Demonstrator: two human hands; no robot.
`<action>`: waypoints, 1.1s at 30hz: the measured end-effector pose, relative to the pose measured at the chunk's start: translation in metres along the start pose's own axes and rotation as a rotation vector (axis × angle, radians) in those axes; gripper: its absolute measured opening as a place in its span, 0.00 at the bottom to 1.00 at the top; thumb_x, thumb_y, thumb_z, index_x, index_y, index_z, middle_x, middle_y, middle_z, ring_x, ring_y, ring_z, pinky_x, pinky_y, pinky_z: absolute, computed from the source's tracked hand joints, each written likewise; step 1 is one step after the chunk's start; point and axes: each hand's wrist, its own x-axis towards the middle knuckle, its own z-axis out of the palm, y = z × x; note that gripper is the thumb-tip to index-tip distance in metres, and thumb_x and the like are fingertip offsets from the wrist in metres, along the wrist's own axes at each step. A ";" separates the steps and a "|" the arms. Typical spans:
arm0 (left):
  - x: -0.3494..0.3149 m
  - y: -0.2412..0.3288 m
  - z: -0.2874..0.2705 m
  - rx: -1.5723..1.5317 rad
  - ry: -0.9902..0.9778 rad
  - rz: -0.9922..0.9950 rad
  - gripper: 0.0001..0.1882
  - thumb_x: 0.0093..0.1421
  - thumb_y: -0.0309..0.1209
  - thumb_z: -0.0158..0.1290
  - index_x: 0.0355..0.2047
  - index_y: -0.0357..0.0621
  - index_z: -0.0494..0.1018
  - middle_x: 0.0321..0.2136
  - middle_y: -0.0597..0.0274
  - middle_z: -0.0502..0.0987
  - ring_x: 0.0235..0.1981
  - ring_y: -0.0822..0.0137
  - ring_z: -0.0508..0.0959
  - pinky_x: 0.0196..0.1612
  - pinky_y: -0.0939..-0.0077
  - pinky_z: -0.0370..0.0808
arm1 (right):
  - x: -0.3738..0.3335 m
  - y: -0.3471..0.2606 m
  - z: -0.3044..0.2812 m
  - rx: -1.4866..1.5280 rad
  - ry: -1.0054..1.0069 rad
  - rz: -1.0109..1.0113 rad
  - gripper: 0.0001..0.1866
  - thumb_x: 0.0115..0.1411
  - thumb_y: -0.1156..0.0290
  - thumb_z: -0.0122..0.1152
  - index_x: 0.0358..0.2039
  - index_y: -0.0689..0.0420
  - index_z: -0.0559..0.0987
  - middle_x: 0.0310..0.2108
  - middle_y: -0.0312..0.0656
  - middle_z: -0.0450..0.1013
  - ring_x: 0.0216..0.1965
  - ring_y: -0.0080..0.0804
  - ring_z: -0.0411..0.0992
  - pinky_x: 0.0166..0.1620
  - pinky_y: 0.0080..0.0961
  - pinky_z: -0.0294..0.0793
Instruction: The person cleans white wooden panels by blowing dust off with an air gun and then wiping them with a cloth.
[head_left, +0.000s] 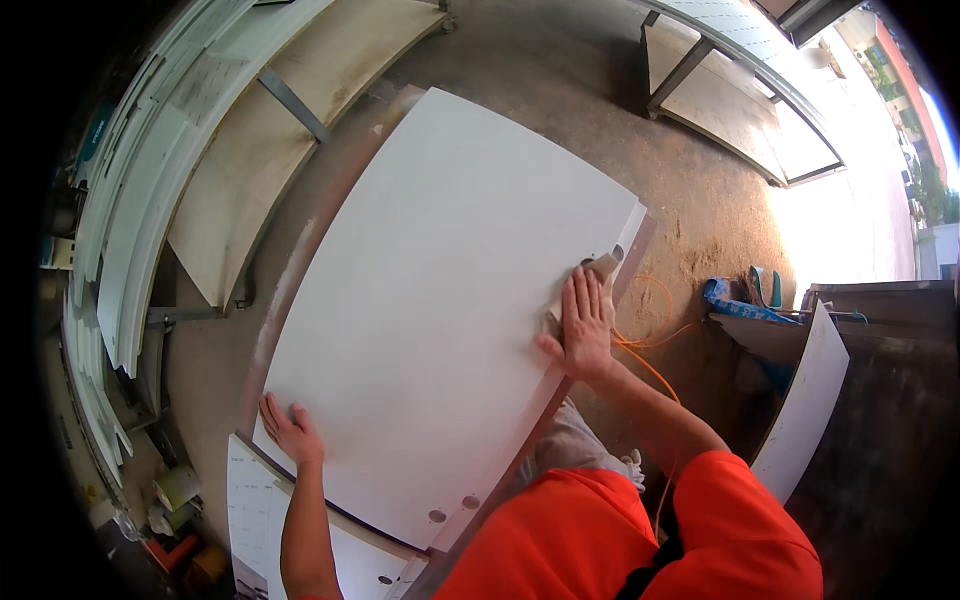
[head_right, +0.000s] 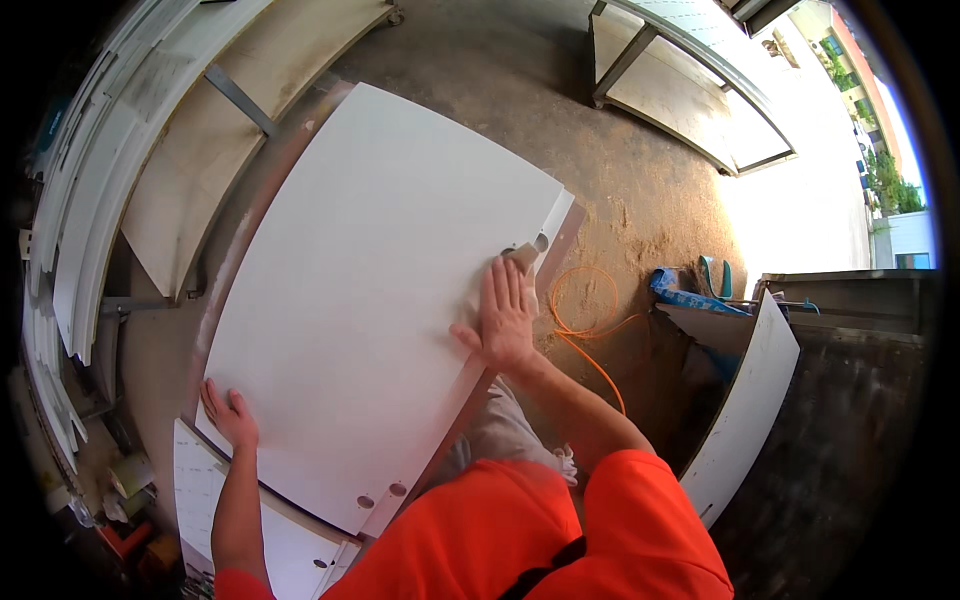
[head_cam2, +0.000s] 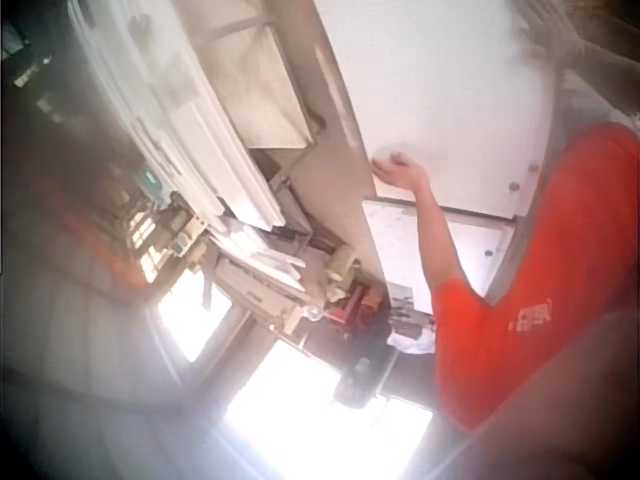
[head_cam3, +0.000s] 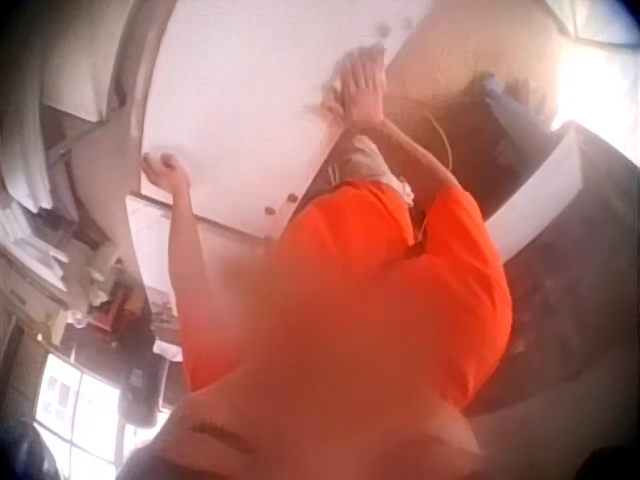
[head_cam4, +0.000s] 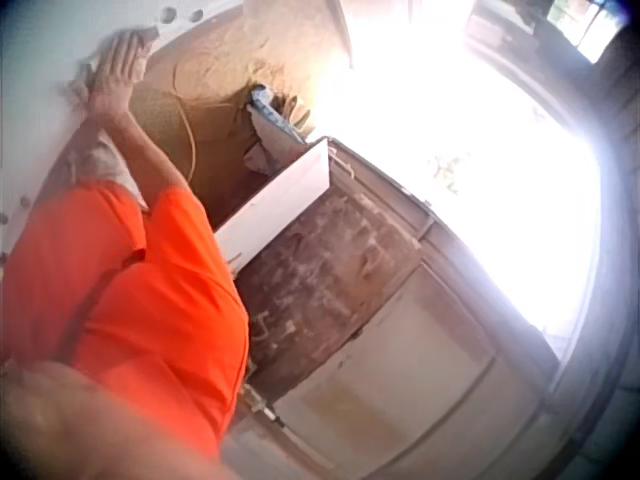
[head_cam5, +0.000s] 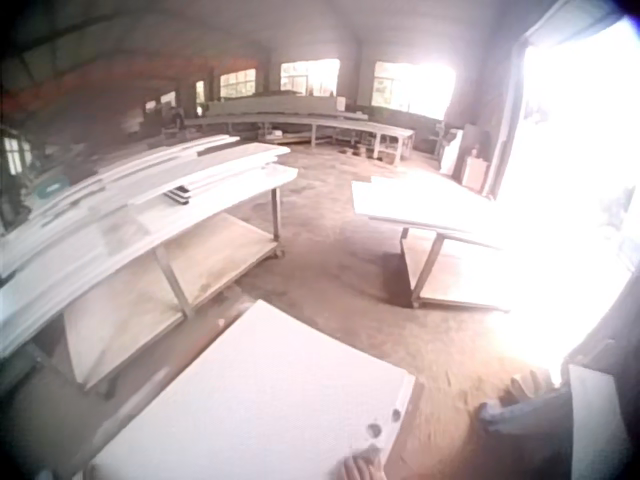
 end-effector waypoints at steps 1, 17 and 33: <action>0.000 -0.001 0.002 -0.002 0.005 -0.001 0.34 0.73 0.45 0.47 0.73 0.38 0.59 0.75 0.43 0.56 0.76 0.42 0.55 0.75 0.45 0.52 | -0.044 -0.040 0.010 0.035 -0.064 -0.080 0.53 0.66 0.35 0.53 0.70 0.75 0.59 0.76 0.65 0.49 0.78 0.60 0.44 0.78 0.53 0.40; -0.195 -0.041 -0.077 -0.369 -0.250 0.177 0.30 0.72 0.36 0.53 0.70 0.36 0.64 0.76 0.46 0.55 0.77 0.43 0.53 0.76 0.49 0.56 | -0.067 -0.159 0.046 -0.189 0.074 -0.141 0.38 0.73 0.49 0.48 0.70 0.69 0.64 0.75 0.59 0.57 0.78 0.56 0.49 0.79 0.50 0.41; -0.190 -0.029 -0.079 -0.403 -0.219 0.049 0.26 0.73 0.39 0.51 0.66 0.39 0.68 0.76 0.50 0.56 0.77 0.47 0.53 0.77 0.52 0.55 | -0.158 -0.262 0.076 -0.211 -0.180 -0.343 0.40 0.74 0.47 0.44 0.72 0.70 0.59 0.77 0.60 0.50 0.79 0.53 0.45 0.79 0.49 0.36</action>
